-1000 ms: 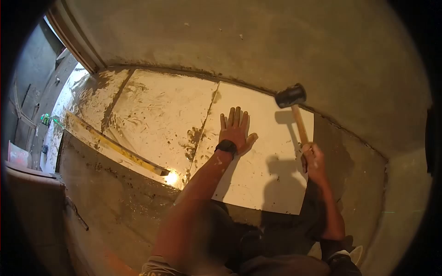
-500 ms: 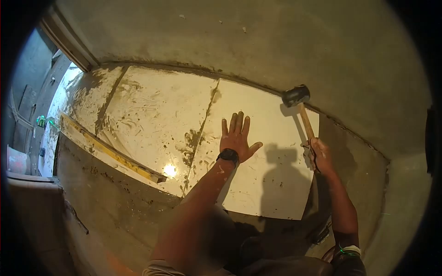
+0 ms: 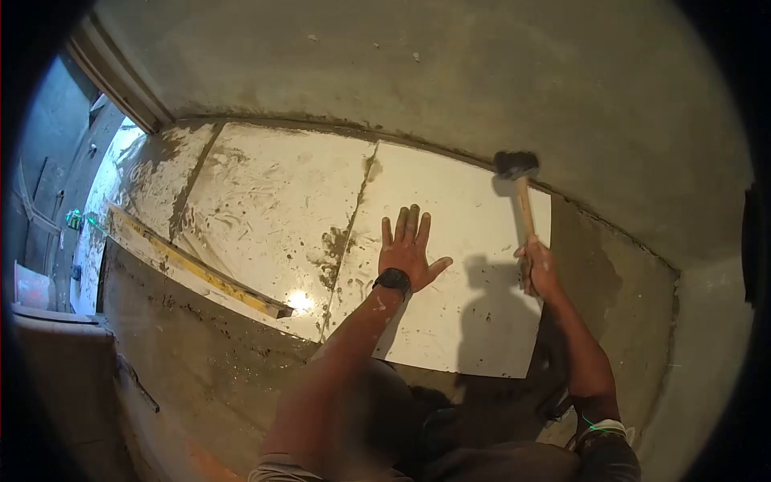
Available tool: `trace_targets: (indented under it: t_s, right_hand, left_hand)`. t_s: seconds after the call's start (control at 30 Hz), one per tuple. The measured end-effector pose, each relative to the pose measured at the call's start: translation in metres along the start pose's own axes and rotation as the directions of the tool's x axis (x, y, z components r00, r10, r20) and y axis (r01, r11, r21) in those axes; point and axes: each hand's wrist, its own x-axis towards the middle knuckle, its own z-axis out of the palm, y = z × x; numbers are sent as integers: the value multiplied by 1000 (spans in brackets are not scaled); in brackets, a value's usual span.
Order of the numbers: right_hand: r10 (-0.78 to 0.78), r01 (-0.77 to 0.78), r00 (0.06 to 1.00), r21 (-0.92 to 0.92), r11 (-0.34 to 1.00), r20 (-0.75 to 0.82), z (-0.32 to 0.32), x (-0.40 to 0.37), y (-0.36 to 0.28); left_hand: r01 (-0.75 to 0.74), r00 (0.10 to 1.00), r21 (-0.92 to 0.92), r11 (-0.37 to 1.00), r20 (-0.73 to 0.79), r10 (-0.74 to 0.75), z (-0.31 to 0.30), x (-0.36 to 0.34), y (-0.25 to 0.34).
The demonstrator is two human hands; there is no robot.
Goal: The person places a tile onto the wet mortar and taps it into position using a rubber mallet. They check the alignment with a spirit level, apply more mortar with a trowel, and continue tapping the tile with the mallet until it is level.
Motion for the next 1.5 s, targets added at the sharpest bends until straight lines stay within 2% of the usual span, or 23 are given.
trace_targets:
  t_s: [0.07, 0.1, 0.13, 0.23, 0.37, 0.43, 0.5, 0.57, 0.63, 0.73, 0.87, 0.93, 0.97, 1.03, 1.17, 1.23, 1.27, 1.3, 1.33, 1.37, 1.4, 1.43, 1.5]
  right_hand:
    - [26, 4, 995, -302, 953, 96, 2, -12, 22]
    - [287, -255, 953, -261, 931, 94, 8, -29, 12]
    - [264, -243, 953, -141, 960, 151, 5, -45, 36]
    - [377, -333, 915, -258, 907, 145, 8, -94, 20]
    - [389, -372, 894, -117, 921, 224, 3, -140, 28]
    - [179, -149, 958, -143, 978, 224, -11, -153, 61]
    - [296, -280, 941, -115, 953, 165, -20, -158, 50]
    - [395, -388, 906, -72, 919, 155, -28, -153, 43]
    - [250, -250, 968, -17, 968, 8, -37, -148, 36]
    - [242, -252, 958, -47, 967, -157, -51, -140, 3]
    - [235, -263, 939, -85, 961, -253, -62, -137, 73]
    - [-255, 93, 941, -555, 827, -222, -56, -156, 140]
    - [-259, 96, 939, -552, 828, -225, -54, -173, 138]
    - [198, -247, 969, -511, 823, -149, -55, -201, 113]
    - [308, -336, 942, -397, 854, -133, -62, -185, 103]
    - [-97, 72, 988, -193, 979, -121, -62, -143, 111]
    - [-59, 58, 994, -13, 998, -96, -57, -136, 105]
    - [-69, 69, 995, -2, 998, -65, -52, -132, 108]
    - [-149, 131, 988, -325, 937, -34, -53, -136, 113]
    - [-226, 188, 974, -613, 768, 15, -52, -138, 119]
    - [-53, 58, 998, -497, 866, 23, -49, -140, 108]
    - [-66, 78, 997, -497, 864, 42, -45, -144, 103]
    - [-282, 261, 959, -487, 834, 31, -43, -143, 96]
  left_hand:
    - [-7, 999, -11, 1000, -41, 7, 6, -6, -1]
    - [-7, 999, -11, 1000, -40, 6, 5, -10, -1]
    - [-11, 999, -17, 1000, -31, 10, 1, -16, 1]
    - [-35, 999, -41, 999, -16, 34, 1, -24, 3]
    - [-35, 999, -42, 998, -42, 33, 2, -23, 3]
    - [-19, 1000, -47, 999, -1, 19, -2, -23, 5]
    - [6, 1000, -10, 1000, -26, -6, 3, -24, 13]
    - [63, 993, 61, 996, 100, -69, -12, -18, 33]
    - [-52, 998, 10, 999, 40, 51, 2, -8, 46]
    - [-218, 976, -1, 976, -6, 218, 22, 8, 73]
    - [-241, 968, 6, 971, 68, 240, 25, 6, 79]
    - [-244, 967, 5, 970, 75, 243, 22, 3, 81]
    - [-243, 967, 5, 970, 83, 242, 20, 1, 79]
    - [-245, 968, 24, 969, 55, 243, 24, 1, 77]
    - [-242, 968, 0, 970, 64, 241, 25, -9, 81]
    - [-240, 970, -9, 971, 39, 240, 24, -15, 79]
    - [-229, 973, -46, 972, 27, 230, 24, -18, 80]
    - [-225, 974, -70, 972, 12, 226, 25, -21, 80]
    - [-211, 977, -75, 975, 10, 213, 26, -25, 79]
    - [-203, 979, -83, 976, 4, 204, 26, -29, 79]
    - [-188, 982, -89, 978, -3, 188, 28, -32, 78]
    - [-173, 985, -82, 981, 8, 174, 25, -36, 77]
    - [-162, 985, -146, 976, 37, 169, 21, -45, 74]
